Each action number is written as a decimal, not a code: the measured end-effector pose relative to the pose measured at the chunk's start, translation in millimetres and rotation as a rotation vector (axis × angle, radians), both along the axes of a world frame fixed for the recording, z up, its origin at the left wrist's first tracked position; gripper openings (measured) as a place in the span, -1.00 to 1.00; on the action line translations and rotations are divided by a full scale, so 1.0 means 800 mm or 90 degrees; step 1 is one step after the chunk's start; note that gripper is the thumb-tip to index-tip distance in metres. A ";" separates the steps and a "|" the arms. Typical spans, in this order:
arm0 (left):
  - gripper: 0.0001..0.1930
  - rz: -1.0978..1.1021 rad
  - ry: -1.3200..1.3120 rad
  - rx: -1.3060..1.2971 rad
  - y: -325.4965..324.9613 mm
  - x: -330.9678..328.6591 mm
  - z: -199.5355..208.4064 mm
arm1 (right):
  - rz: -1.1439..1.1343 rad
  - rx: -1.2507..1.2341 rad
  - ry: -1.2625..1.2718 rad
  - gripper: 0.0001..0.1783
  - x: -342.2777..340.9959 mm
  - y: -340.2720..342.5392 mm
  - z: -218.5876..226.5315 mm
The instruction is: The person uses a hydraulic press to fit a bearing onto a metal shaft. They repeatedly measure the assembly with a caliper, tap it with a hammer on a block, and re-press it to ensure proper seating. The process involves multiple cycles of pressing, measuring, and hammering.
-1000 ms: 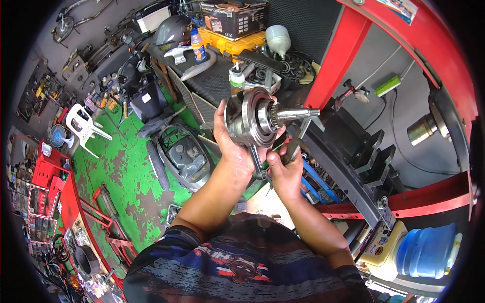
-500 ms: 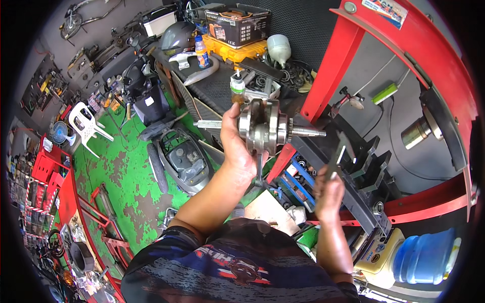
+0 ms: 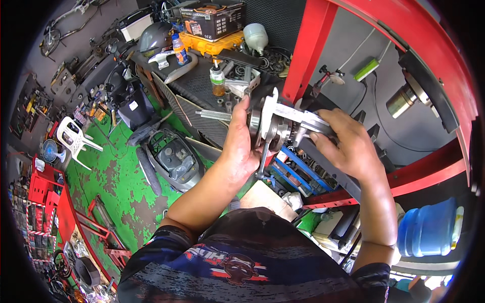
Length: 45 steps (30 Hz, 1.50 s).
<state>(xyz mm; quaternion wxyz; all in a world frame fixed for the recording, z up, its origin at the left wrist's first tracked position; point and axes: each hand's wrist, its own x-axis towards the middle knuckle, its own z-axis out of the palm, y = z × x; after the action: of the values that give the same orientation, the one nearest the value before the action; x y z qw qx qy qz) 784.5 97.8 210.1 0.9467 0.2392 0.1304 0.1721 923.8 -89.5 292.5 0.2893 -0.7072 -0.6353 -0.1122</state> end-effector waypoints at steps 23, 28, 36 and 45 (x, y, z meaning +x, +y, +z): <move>-0.21 -0.006 0.104 0.094 -0.027 -0.015 0.015 | 0.034 -0.078 0.032 -0.34 0.022 -0.006 0.000; -0.19 -0.001 0.090 0.095 -0.028 -0.014 0.015 | 0.013 -0.064 0.003 -0.34 0.021 -0.008 -0.005; -0.17 -0.006 0.062 0.098 -0.025 -0.011 0.011 | 0.001 -0.039 0.003 -0.33 0.018 -0.008 -0.007; -0.16 0.024 0.096 0.093 -0.035 -0.006 0.015 | -0.039 -0.004 -0.148 -0.25 0.025 -0.010 -0.014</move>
<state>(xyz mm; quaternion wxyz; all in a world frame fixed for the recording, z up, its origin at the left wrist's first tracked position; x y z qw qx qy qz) 780.0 69.8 222.3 0.9108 0.3172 0.1930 0.1803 943.4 -97.6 281.3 0.2075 -0.7094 -0.6432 -0.2003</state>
